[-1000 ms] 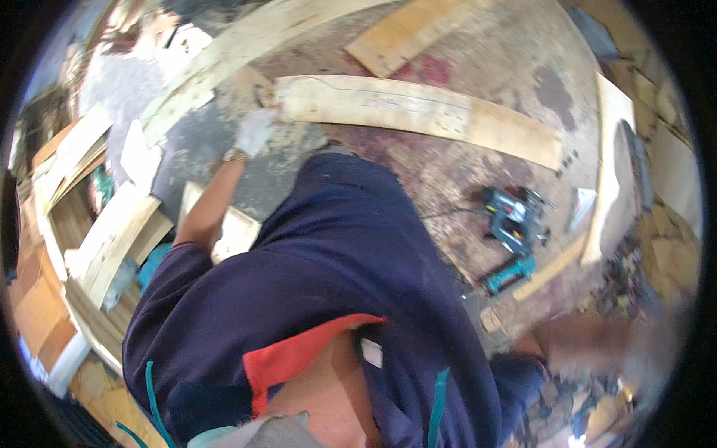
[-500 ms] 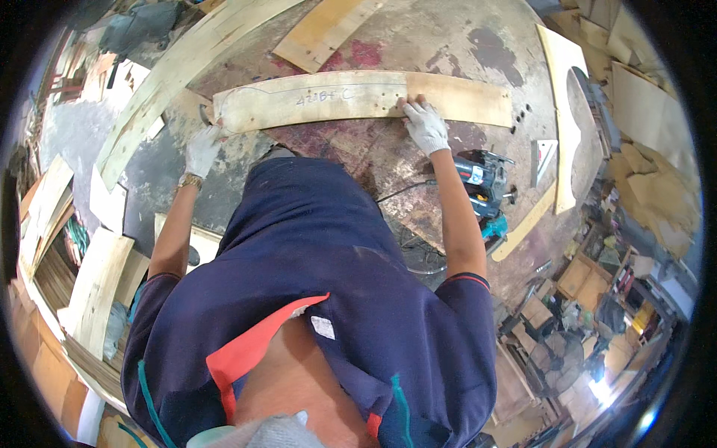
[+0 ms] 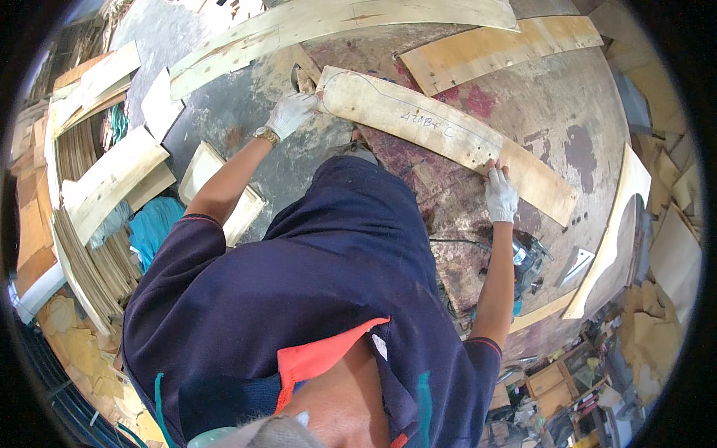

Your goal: The person marks a wooden plank with a pen, then uses a jigsaw to cut along the marked line. After cutting, the person uses a sander to smooth the edges of the wood. Finally, the person fits the cut piece into a larger wooden frame structure.

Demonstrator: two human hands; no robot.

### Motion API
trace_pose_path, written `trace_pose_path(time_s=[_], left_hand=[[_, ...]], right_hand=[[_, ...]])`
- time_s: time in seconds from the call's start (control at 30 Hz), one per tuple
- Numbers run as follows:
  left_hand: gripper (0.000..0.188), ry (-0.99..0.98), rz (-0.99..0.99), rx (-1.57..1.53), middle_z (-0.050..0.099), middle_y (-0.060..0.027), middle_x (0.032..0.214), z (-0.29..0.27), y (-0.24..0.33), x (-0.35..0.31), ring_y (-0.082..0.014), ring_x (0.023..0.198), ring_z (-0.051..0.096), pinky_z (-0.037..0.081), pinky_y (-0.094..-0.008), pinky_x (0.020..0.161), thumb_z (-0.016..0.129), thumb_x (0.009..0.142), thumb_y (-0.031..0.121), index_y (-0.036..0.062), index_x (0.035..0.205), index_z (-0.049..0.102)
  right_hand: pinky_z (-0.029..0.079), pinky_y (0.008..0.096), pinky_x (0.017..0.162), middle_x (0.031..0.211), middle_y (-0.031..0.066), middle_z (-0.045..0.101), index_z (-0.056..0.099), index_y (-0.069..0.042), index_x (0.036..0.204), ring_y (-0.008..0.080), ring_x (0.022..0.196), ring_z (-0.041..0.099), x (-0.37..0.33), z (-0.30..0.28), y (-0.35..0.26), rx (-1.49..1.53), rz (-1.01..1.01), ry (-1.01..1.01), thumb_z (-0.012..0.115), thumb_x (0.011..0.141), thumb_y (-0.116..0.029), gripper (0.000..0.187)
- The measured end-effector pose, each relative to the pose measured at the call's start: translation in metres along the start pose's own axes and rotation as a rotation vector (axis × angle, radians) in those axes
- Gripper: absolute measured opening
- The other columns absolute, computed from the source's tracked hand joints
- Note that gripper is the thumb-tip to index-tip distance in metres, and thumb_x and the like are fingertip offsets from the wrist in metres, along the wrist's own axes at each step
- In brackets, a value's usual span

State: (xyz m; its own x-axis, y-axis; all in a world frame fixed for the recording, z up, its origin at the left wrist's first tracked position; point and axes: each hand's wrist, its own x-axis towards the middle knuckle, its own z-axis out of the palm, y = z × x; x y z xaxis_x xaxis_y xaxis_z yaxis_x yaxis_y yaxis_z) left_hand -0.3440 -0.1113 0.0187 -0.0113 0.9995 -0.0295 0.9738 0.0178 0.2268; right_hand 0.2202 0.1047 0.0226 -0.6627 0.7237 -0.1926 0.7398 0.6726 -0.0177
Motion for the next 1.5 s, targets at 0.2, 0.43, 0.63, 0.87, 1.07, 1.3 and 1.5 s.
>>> trace_pose_path(time_s=[0.2, 0.43, 0.63, 0.87, 1.07, 1.3, 1.5], left_hand=[[0.044, -0.055, -0.019, 0.018, 0.071, -0.0100, 0.110, 0.008, -0.007, 0.001, -0.0300, 0.106, 0.067, 0.053, -0.0404, 0.094, 0.071, 0.088, 0.029, 0.0135, 0.129, 0.065], [0.059, -0.237, -0.168, -0.089, 0.071, -0.0134, 0.125, -0.034, 0.022, 0.022, -0.0347, 0.116, 0.066, 0.052, -0.0437, 0.098, 0.067, 0.094, 0.047, 0.0104, 0.140, 0.059], [0.071, 0.198, -0.482, -0.583, 0.069, -0.0199, 0.113, 0.026, -0.022, 0.030, -0.0285, 0.088, 0.070, 0.057, -0.0394, 0.075, 0.074, 0.092, 0.050, -0.0023, 0.136, 0.056], [0.060, -0.305, -0.842, -1.383, 0.070, -0.0122, 0.107, 0.028, -0.003, 0.044, -0.0194, 0.081, 0.069, 0.060, -0.0334, 0.063, 0.075, 0.094, 0.047, -0.0011, 0.126, 0.061], [0.048, 0.130, -0.697, -0.785, 0.072, -0.0122, 0.096, 0.021, 0.036, 0.043, -0.0190, 0.082, 0.067, 0.054, -0.0340, 0.071, 0.079, 0.092, 0.035, -0.0039, 0.116, 0.064], [0.053, 0.333, -0.799, -0.906, 0.073, -0.0118, 0.107, -0.007, 0.064, 0.034, -0.0223, 0.093, 0.064, 0.051, -0.0358, 0.090, 0.082, 0.086, 0.026, -0.0065, 0.126, 0.068], [0.044, 0.325, -0.783, -0.824, 0.073, -0.0069, 0.098, 0.032, 0.009, 0.029, -0.0159, 0.086, 0.062, 0.051, -0.0338, 0.079, 0.084, 0.083, 0.031, -0.0041, 0.109, 0.073]], right_hand=[[0.057, 0.0458, 0.095, 0.146, 0.0089, 0.060, 0.050, -0.019, 0.149, 0.0349, 0.133, 0.058, 0.000, 0.007, 0.001, -0.005, 0.008, 0.031, 0.061, 0.097, -0.020, 0.053], [0.057, 0.0445, 0.094, 0.142, 0.0083, 0.063, 0.054, -0.018, 0.144, 0.0344, 0.132, 0.058, -0.013, 0.010, 0.002, 0.058, 0.049, 0.113, 0.061, 0.097, -0.023, 0.047], [0.057, 0.0425, 0.096, 0.145, 0.0063, 0.060, 0.054, -0.019, 0.144, 0.0320, 0.132, 0.059, 0.005, -0.007, -0.013, 0.071, 0.048, 0.094, 0.052, 0.099, -0.018, 0.045], [0.056, 0.0438, 0.100, 0.154, 0.0023, 0.053, 0.047, -0.028, 0.149, 0.0338, 0.136, 0.056, -0.003, 0.007, -0.010, 0.147, 0.116, 0.044, 0.054, 0.100, -0.020, 0.050], [0.056, 0.0439, 0.100, 0.150, 0.0022, 0.058, 0.053, -0.028, 0.145, 0.0343, 0.134, 0.058, -0.012, 0.025, -0.011, 0.205, 0.136, 0.224, 0.056, 0.099, -0.017, 0.048], [0.059, 0.0425, 0.091, 0.139, 0.0043, 0.066, 0.056, -0.025, 0.143, 0.0334, 0.124, 0.064, -0.003, 0.006, -0.014, 0.167, 0.147, 0.109, 0.062, 0.094, -0.020, 0.050], [0.054, 0.0466, 0.100, 0.141, 0.0094, 0.064, 0.058, -0.020, 0.143, 0.0403, 0.129, 0.058, -0.003, 0.002, -0.017, 0.170, 0.118, 0.139, 0.063, 0.096, -0.021, 0.048]])
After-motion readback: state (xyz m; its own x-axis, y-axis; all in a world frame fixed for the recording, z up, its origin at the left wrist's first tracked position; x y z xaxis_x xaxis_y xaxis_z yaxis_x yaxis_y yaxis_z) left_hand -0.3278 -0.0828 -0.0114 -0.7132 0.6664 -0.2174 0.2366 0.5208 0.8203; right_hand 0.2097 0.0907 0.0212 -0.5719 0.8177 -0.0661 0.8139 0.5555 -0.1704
